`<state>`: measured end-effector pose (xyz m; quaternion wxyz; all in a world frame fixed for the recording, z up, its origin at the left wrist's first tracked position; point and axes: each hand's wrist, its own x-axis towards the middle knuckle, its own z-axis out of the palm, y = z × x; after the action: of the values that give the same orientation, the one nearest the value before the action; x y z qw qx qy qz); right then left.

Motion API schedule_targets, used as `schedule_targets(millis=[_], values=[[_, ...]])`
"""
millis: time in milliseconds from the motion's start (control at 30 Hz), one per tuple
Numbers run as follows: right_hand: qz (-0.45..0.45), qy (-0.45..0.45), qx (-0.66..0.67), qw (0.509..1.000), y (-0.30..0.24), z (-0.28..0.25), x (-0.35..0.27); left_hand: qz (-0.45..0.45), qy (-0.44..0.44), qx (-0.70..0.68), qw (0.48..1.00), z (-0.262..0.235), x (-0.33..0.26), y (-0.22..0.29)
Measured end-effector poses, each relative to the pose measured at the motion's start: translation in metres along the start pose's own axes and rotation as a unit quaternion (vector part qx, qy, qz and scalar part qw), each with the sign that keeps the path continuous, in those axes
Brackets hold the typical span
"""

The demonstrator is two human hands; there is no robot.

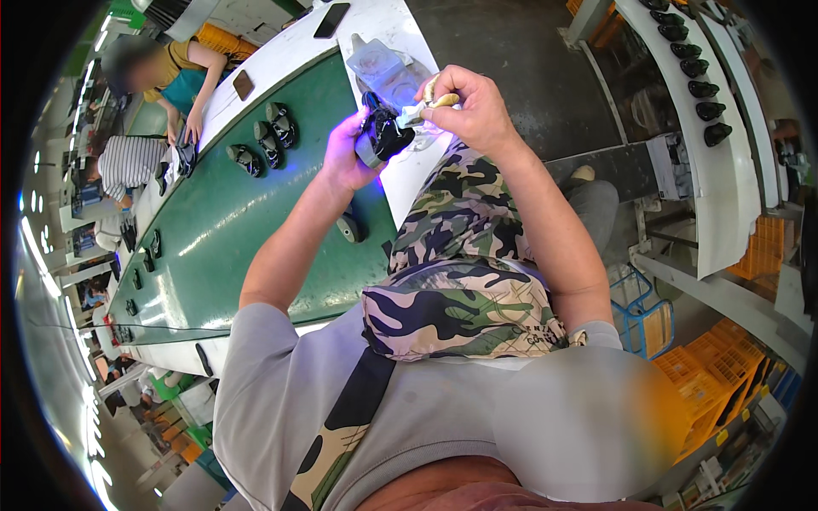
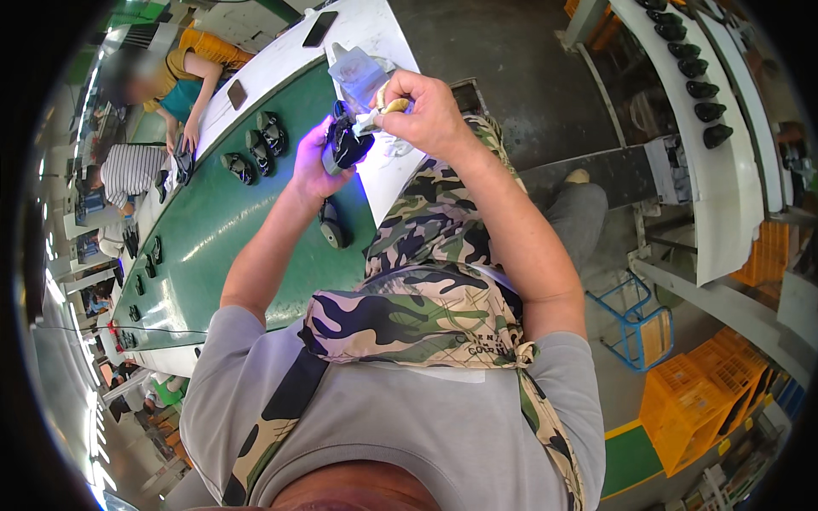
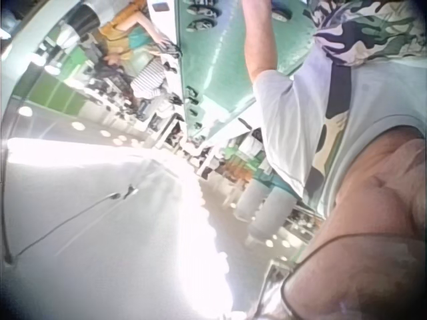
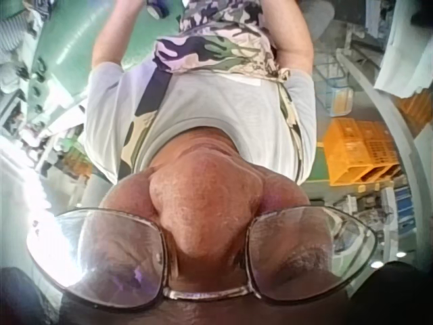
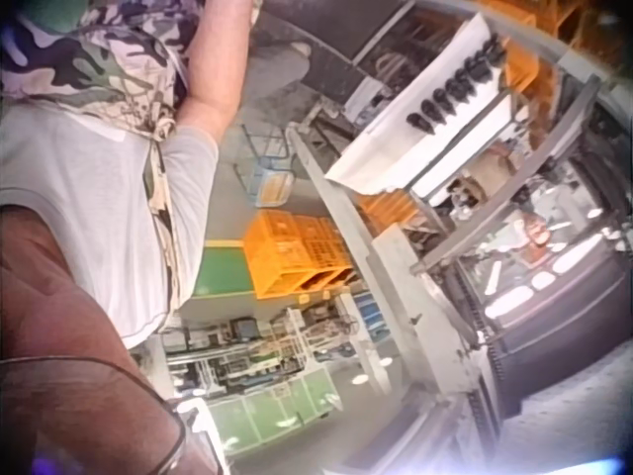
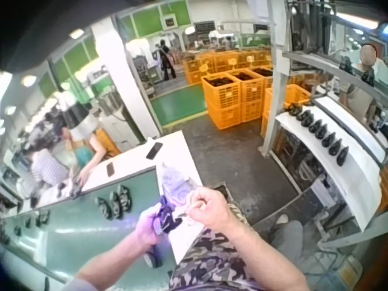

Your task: Applying adhesive and cleaning shoes on a factory production line.

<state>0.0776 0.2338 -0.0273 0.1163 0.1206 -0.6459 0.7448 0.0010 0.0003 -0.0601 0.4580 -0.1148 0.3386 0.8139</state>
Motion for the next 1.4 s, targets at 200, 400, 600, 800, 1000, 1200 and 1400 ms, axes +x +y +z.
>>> schedule_targets(millis=[200, 400, 600, 800, 1000, 1200, 1400], values=[[-0.042, 0.026, 0.021, 0.999, -0.006, -0.002, -0.004, 0.048, 0.06, -0.044, 0.996, 0.016, 0.0, -0.021], [-0.068, 0.056, 0.02, 0.996, -0.007, -0.01, -0.001, 0.011, -0.071, -0.091, 0.993, 0.004, 0.014, -0.022], [-0.104, 0.111, 0.046, 0.987, -0.005, -0.034, -0.004, 0.002, -0.082, -0.102, 0.991, 0.033, 0.033, -0.023], [-0.057, 0.298, -0.002, 0.953, 0.028, -0.091, -0.042, 0.009, -0.057, 0.003, 0.998, 0.09, 0.048, -0.028], [0.026, 0.469, 0.08, 0.879, 0.09, -0.148, -0.123, 0.06, -0.165, 0.098, 0.98, 0.197, 0.092, -0.036], [0.08, 0.527, 0.081, 0.842, 0.142, -0.183, -0.183, 0.155, -0.267, 0.28, 0.909, 0.373, 0.133, -0.036], [0.066, 0.547, 0.161, 0.819, 0.143, -0.219, -0.185, 0.353, -0.372, 0.42, 0.749, 0.623, 0.142, -0.07]])
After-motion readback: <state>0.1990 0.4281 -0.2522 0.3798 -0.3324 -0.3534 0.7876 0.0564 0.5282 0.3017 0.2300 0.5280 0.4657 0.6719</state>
